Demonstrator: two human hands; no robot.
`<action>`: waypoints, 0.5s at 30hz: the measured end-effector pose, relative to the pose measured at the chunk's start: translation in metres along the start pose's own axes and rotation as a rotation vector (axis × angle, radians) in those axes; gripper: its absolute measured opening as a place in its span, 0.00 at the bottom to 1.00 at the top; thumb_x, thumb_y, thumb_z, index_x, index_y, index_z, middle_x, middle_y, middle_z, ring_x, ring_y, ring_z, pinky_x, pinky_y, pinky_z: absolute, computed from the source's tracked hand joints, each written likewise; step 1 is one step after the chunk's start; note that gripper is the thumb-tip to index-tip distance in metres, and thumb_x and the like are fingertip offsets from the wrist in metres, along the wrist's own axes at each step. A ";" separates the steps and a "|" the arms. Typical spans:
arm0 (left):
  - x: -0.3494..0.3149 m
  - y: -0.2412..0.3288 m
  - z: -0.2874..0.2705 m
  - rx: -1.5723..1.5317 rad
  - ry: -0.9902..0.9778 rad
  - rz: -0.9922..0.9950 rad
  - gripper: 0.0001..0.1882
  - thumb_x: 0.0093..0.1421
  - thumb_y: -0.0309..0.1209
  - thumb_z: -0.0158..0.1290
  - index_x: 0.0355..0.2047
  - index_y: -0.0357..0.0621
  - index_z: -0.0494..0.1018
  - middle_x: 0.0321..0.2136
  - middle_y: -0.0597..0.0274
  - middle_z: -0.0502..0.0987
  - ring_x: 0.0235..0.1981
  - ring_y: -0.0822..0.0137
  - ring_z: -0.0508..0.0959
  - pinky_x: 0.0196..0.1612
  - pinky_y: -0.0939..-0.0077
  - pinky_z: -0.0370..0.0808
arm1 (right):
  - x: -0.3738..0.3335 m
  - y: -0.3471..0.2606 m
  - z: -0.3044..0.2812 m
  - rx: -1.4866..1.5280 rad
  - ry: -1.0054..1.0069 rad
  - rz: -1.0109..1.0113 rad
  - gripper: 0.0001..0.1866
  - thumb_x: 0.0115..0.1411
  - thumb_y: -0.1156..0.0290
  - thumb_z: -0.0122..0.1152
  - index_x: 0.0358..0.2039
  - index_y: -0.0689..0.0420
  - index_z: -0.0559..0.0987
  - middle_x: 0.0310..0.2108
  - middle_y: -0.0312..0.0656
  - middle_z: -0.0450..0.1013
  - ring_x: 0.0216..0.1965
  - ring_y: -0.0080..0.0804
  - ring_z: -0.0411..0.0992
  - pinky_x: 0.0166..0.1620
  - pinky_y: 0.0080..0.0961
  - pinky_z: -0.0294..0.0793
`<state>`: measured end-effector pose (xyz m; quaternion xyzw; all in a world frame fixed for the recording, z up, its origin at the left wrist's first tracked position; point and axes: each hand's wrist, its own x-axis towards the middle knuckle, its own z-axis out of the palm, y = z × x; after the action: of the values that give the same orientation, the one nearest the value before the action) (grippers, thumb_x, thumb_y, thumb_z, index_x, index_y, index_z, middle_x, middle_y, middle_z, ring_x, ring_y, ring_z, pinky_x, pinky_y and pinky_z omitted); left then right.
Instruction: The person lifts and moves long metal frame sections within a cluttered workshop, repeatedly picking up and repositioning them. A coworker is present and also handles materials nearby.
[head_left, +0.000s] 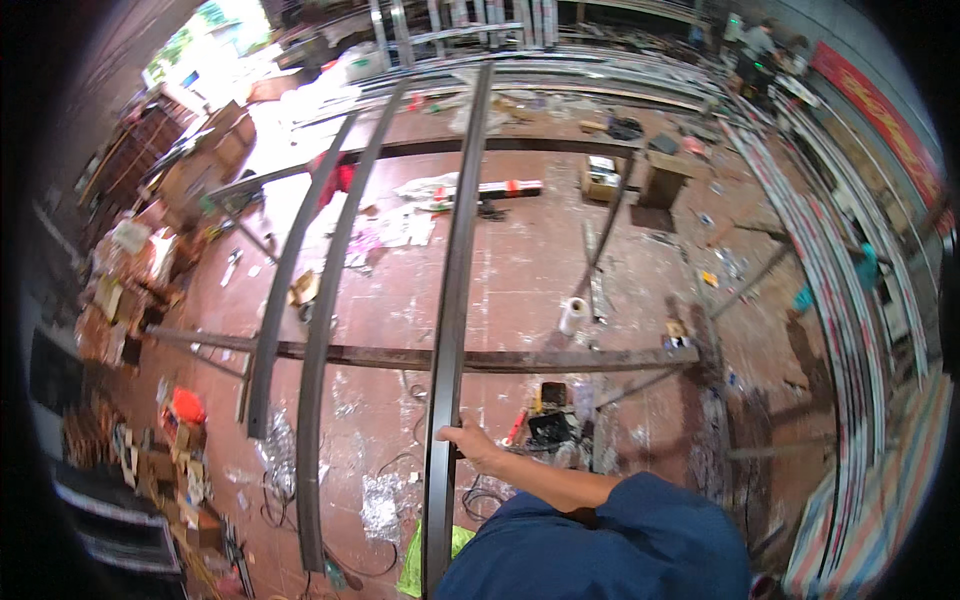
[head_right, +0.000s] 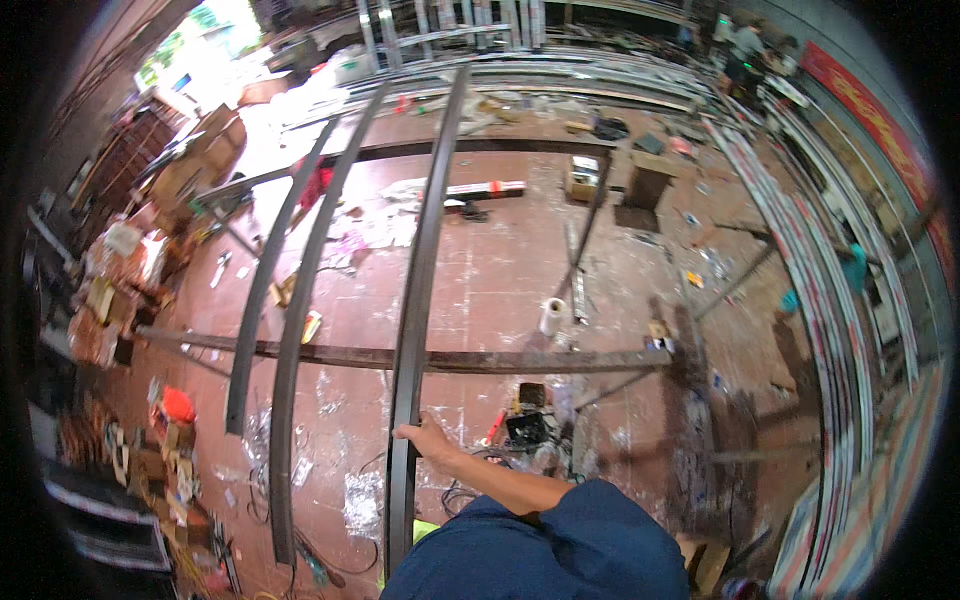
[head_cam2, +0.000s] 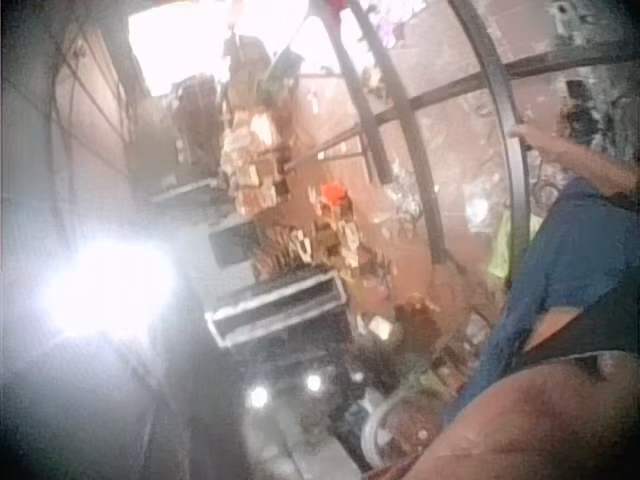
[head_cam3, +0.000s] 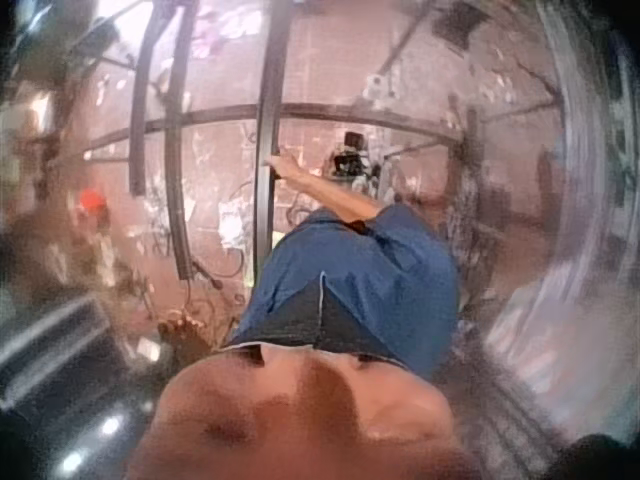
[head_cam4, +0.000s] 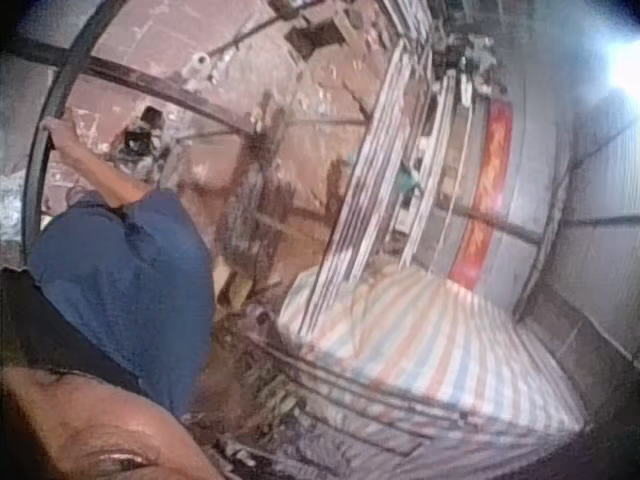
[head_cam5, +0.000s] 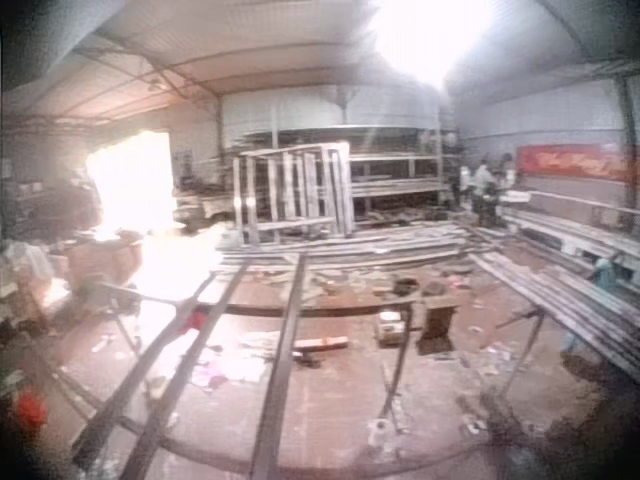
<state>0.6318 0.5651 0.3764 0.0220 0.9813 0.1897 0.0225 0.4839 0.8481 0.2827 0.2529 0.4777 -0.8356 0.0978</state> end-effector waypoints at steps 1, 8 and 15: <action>-0.001 0.000 0.003 -0.010 -0.002 0.020 0.40 0.51 0.43 0.72 0.61 0.39 0.72 0.45 0.41 0.81 0.47 0.44 0.82 0.50 0.51 0.78 | -0.011 -0.002 -0.001 0.004 0.016 -0.031 0.35 0.56 0.61 0.73 0.60 0.64 0.71 0.43 0.45 0.77 0.41 0.32 0.77 0.46 0.33 0.77; -0.023 -0.003 0.013 -0.053 -0.012 0.124 0.39 0.51 0.44 0.71 0.60 0.39 0.73 0.45 0.41 0.81 0.47 0.45 0.82 0.50 0.51 0.78 | -0.100 -0.003 -0.022 0.141 0.144 0.007 0.41 0.60 0.50 0.74 0.65 0.62 0.70 0.60 0.45 0.72 0.60 0.34 0.70 0.62 0.35 0.70; -0.043 0.004 0.019 -0.070 -0.045 0.201 0.38 0.52 0.44 0.71 0.60 0.39 0.73 0.46 0.40 0.81 0.48 0.45 0.82 0.50 0.51 0.78 | -0.141 0.014 -0.063 0.206 0.287 -0.096 0.28 0.62 0.51 0.74 0.54 0.53 0.75 0.44 0.33 0.75 0.47 0.25 0.73 0.53 0.32 0.74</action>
<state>0.6757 0.5734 0.3616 0.1236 0.9662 0.2246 0.0262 0.6310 0.8828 0.3187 0.3552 0.4100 -0.8392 -0.0377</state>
